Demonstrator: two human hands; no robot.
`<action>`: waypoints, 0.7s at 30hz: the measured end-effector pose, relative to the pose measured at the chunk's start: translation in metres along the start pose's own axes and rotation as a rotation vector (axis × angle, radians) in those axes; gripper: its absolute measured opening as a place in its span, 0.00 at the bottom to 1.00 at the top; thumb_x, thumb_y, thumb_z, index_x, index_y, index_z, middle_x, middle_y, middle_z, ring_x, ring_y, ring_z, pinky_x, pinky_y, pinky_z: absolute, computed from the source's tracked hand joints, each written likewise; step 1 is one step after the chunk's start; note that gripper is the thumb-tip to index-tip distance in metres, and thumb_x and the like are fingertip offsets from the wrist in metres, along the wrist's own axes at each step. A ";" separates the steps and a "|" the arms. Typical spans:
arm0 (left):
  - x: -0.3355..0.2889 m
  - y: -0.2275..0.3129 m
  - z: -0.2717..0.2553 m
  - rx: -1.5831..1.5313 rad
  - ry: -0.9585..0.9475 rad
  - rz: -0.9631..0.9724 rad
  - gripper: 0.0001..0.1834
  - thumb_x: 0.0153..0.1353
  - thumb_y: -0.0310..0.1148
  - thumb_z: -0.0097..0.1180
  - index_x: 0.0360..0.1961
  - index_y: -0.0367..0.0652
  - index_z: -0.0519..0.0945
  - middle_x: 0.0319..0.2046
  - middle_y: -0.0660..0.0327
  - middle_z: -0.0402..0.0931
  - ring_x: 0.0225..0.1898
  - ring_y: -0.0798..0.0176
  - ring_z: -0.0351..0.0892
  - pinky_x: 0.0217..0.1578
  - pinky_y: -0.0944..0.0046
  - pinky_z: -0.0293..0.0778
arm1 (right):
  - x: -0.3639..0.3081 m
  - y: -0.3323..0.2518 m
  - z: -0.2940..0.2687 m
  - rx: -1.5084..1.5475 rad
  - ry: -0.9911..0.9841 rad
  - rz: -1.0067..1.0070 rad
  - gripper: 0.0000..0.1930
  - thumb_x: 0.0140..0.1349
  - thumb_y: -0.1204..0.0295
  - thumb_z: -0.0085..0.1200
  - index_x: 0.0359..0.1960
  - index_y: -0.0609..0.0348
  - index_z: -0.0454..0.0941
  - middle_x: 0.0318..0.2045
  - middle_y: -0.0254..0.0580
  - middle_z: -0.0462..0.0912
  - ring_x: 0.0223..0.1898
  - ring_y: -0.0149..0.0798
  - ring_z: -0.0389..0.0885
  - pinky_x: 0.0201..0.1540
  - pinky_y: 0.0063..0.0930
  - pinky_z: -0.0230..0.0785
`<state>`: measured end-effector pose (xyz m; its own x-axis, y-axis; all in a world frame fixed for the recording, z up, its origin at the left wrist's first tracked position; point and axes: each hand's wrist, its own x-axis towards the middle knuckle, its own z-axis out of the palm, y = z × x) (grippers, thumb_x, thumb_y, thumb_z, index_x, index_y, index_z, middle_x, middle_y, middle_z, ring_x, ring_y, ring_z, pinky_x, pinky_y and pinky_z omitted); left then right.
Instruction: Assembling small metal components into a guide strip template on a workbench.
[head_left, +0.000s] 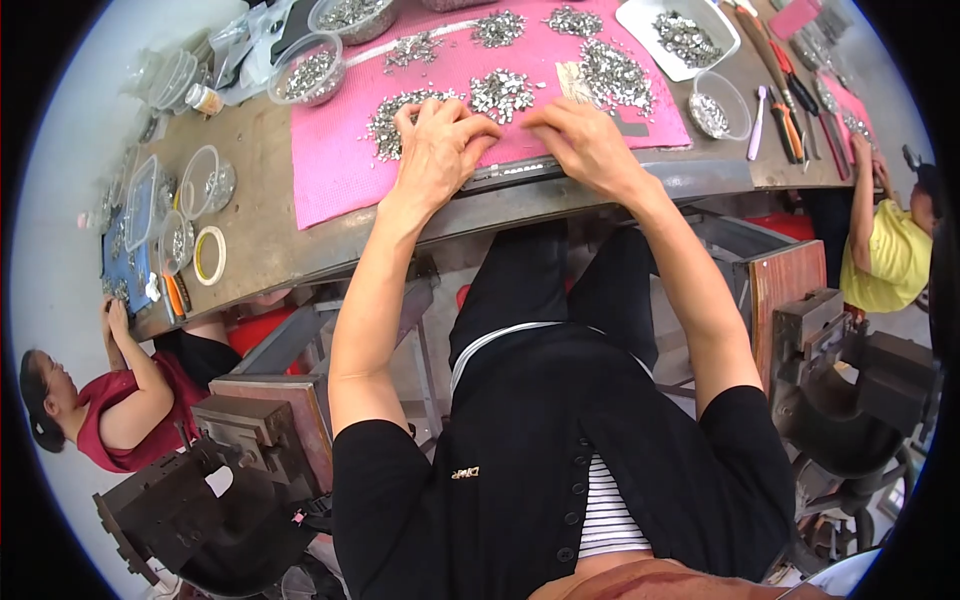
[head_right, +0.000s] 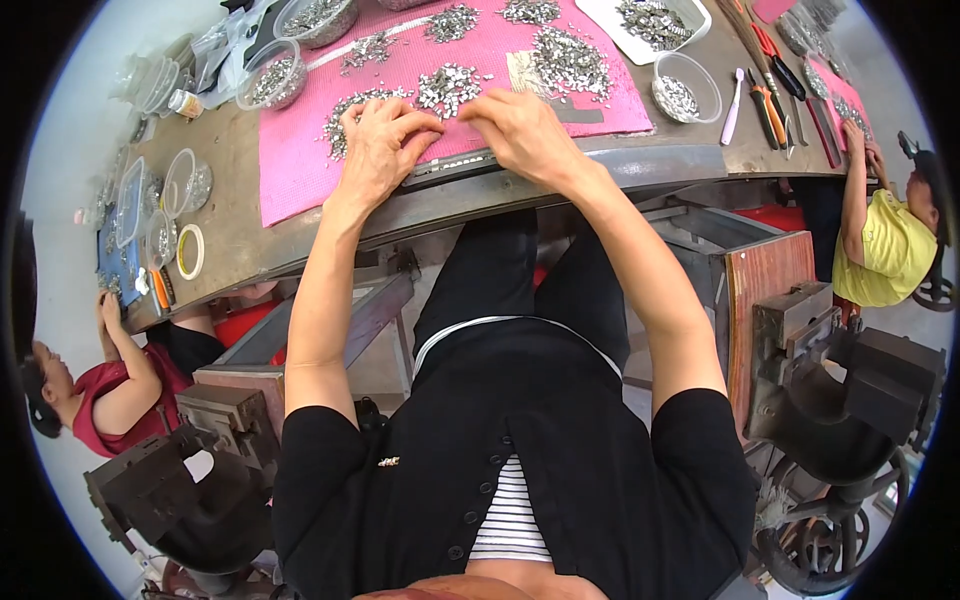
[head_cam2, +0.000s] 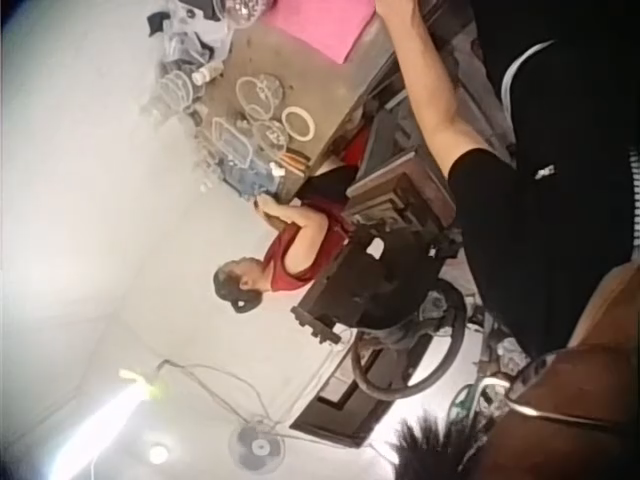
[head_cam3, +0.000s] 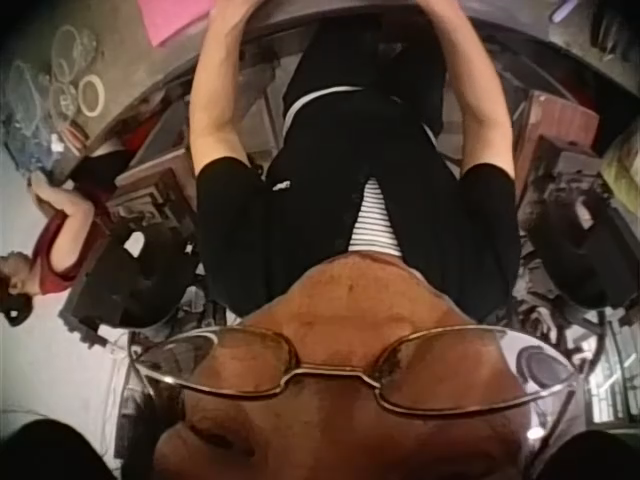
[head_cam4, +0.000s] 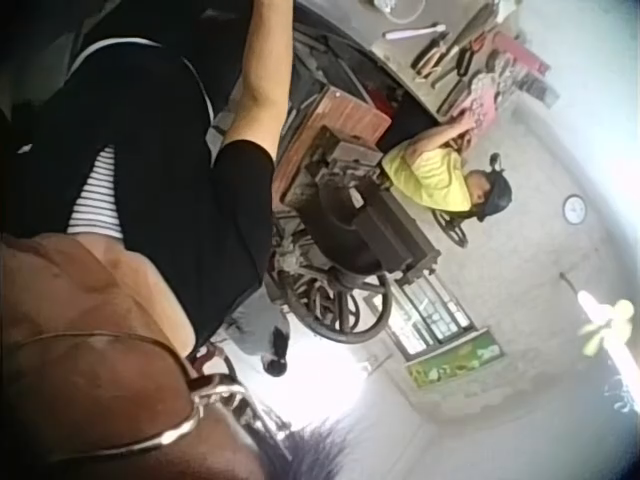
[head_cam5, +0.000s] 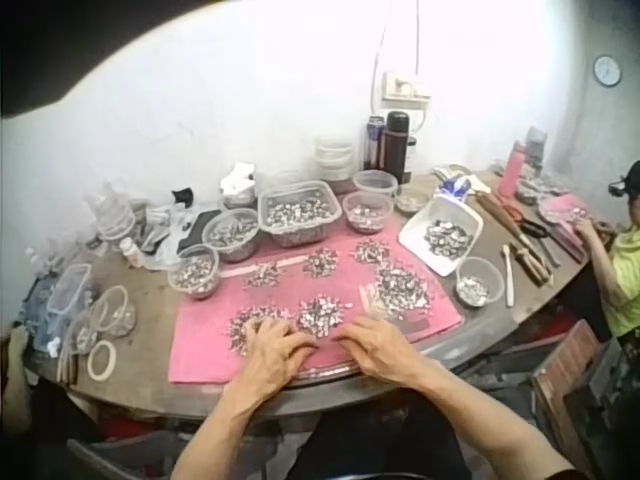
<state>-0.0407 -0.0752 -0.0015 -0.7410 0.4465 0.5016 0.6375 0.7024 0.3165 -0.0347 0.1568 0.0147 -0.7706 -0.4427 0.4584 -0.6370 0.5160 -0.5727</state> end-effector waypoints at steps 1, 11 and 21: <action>0.002 0.002 -0.001 0.006 -0.016 -0.004 0.07 0.58 0.37 0.67 0.39 0.56 0.87 0.35 0.67 0.78 0.46 0.60 0.75 0.59 0.47 0.56 | 0.010 0.007 0.004 -0.024 0.005 -0.016 0.07 0.64 0.75 0.58 0.42 0.58 0.83 0.33 0.44 0.81 0.35 0.49 0.81 0.41 0.40 0.71; -0.002 -0.003 -0.002 -0.017 -0.054 -0.039 0.06 0.60 0.36 0.65 0.37 0.49 0.85 0.35 0.65 0.77 0.44 0.59 0.74 0.59 0.48 0.57 | 0.045 0.023 0.023 -0.019 -0.022 -0.104 0.06 0.60 0.74 0.58 0.39 0.59 0.83 0.31 0.48 0.79 0.36 0.51 0.79 0.40 0.41 0.72; -0.001 0.000 -0.006 0.047 -0.066 -0.043 0.07 0.58 0.37 0.67 0.34 0.49 0.86 0.31 0.65 0.75 0.43 0.60 0.75 0.57 0.48 0.58 | 0.040 0.029 0.029 -0.111 -0.042 -0.176 0.05 0.58 0.74 0.61 0.35 0.61 0.81 0.31 0.45 0.79 0.36 0.49 0.80 0.40 0.40 0.72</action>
<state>-0.0386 -0.0789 0.0025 -0.7806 0.4500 0.4338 0.5956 0.7460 0.2980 -0.0840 0.1331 -0.0034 -0.6477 -0.5618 0.5146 -0.7613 0.5049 -0.4070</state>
